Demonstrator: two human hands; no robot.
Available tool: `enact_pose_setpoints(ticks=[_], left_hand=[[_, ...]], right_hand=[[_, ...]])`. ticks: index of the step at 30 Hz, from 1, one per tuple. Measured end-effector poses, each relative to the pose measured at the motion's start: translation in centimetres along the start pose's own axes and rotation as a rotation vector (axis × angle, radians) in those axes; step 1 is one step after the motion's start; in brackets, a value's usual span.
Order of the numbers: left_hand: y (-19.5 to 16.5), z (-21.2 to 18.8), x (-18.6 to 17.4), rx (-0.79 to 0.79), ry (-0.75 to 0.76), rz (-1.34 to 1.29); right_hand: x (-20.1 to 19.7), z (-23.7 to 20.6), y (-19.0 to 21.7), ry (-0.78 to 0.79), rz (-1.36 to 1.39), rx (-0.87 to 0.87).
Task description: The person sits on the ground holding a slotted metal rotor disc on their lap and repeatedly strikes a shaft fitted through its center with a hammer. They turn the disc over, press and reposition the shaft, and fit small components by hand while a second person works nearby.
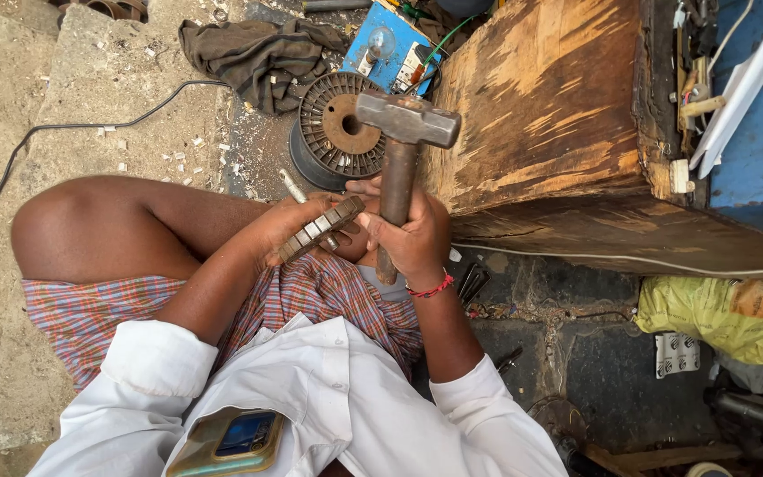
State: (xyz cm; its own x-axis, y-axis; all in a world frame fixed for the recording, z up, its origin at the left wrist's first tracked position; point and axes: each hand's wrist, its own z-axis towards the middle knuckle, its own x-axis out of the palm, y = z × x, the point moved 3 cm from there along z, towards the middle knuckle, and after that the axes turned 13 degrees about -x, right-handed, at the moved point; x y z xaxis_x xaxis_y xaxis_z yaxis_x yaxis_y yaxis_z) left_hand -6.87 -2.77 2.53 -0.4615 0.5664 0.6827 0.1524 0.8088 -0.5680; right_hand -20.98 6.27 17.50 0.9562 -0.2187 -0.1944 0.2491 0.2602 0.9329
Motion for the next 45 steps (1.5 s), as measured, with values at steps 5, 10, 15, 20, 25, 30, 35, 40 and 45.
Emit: enact_pose_setpoints(ticks=[5, 10, 15, 20, 25, 30, 35, 40, 45], left_hand=[[-0.2, -0.5, -0.2, -0.051, -0.078, 0.040], [-0.7, -1.1, 0.2, -0.043, 0.003, 0.057], [-0.2, -0.8, 0.1, -0.115, 0.113, 0.071], [0.9, -0.6, -0.5, -0.202, 0.082, -0.024], [0.0, -1.6, 0.5, -0.201, 0.246, -0.085], [-1.7, -4.0, 0.6, -0.163, 0.107, -0.124], [-2.7, -5.4, 0.2, 0.037, 0.194, -0.265], [-3.2, -4.5, -0.2, 0.072, 0.143, -0.240], [-4.8, -2.2, -0.2, 0.009, -0.045, -0.116]], right_hand=[[0.2, -0.1, -0.3, 0.068, 0.134, 0.052], [0.1, -0.5, 0.1, 0.084, 0.119, 0.031], [0.3, -0.2, 0.6, 0.139, 0.100, -0.084], [0.0, -0.5, 0.2, 0.179, -0.029, -0.098], [-0.3, -0.8, -1.3, 0.092, 0.068, 0.024], [-1.0, -0.8, -3.6, -0.104, 0.292, 0.193], [-1.3, -0.7, -5.7, -0.273, 0.443, 0.227], [-1.6, 0.1, -8.2, -0.409, 0.521, 0.283], [-2.8, 1.5, -11.0, -0.443, 0.478, 0.261]])
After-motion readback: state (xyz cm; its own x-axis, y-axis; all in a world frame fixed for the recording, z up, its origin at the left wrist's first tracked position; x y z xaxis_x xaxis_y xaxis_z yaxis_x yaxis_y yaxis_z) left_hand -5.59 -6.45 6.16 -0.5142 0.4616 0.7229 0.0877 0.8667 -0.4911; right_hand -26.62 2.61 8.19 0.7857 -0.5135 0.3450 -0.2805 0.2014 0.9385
